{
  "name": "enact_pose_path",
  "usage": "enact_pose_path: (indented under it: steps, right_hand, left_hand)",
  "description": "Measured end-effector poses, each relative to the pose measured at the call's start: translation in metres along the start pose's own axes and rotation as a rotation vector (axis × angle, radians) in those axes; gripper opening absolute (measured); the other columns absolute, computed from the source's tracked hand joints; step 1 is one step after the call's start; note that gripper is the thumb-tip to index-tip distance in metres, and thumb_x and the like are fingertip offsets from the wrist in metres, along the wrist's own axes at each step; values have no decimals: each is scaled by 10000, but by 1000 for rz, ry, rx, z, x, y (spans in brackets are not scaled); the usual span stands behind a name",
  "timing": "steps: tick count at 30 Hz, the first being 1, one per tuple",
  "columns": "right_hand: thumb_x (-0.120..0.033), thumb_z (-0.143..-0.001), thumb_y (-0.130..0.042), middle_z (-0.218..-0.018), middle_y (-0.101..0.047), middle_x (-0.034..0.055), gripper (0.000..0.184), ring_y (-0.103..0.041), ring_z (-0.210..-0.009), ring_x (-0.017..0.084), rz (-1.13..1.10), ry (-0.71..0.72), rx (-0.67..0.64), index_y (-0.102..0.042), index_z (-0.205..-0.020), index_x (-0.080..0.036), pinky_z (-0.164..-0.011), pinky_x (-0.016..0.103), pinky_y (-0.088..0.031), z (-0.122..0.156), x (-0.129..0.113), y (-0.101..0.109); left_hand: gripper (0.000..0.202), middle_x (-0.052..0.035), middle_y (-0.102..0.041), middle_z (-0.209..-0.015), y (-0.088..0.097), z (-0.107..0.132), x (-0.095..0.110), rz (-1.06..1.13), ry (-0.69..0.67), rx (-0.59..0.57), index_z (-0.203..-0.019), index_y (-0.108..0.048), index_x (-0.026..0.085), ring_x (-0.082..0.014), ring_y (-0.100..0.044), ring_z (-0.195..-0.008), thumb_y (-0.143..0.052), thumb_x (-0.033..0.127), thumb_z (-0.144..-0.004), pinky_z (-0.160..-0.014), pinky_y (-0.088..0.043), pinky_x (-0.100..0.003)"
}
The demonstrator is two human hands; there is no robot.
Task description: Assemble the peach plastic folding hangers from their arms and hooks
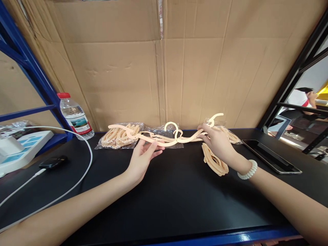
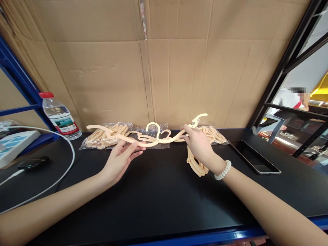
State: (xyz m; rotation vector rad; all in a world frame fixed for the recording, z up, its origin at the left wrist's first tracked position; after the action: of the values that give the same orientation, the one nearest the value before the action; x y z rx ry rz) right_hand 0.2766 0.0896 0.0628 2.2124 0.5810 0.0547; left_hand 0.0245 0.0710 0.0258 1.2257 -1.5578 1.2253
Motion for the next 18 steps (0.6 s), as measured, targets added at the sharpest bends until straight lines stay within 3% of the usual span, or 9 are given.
enact_pose_path:
  steps: [6, 11, 18]
  right_hand:
    - [-232, -912, -512, -979, -567, 98, 64, -599, -882, 255, -112, 32, 67, -574, -927, -229, -732, 380, -493, 0, -1, 3]
    - [-223, -881, -543, -933, -587, 56, 19, -584, -803, 226, -381, -4, -42, -531, -871, -234, -697, 376, -496, -1, 7, -9]
    - [-255, -802, -620, -907, -550, -3, 262, -635, -650, 149, -788, -117, -67, -413, -962, -250, -576, 322, -559, -3, 9, -12]
  left_hand:
    - [296, -30, -729, -865, 2, -1, 3, 12, -3, 17, -910, -576, 180, -178, -697, -860, -740, 386, -776, -850, -555, -340]
    - [312, -40, -731, -861, 6, -4, 6, -2, -22, 44, -897, -589, 178, -183, -694, -861, -747, 412, -762, -865, -546, -349]
    - [310, -27, -727, -869, 7, -3, 4, 8, -23, 50, -910, -581, 181, -169, -692, -844, -754, 390, -761, -870, -549, -347]
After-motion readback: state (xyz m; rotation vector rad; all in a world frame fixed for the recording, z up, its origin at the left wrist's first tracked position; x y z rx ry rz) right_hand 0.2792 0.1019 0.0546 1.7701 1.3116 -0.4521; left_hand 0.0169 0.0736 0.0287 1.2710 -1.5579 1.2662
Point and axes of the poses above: each hand's wrist, its own z-axis away from the middle knuckle, its own y-axis out of the back of the hand, x = y × z, the point moved 6 cm from there along -z, towards the middle knuckle
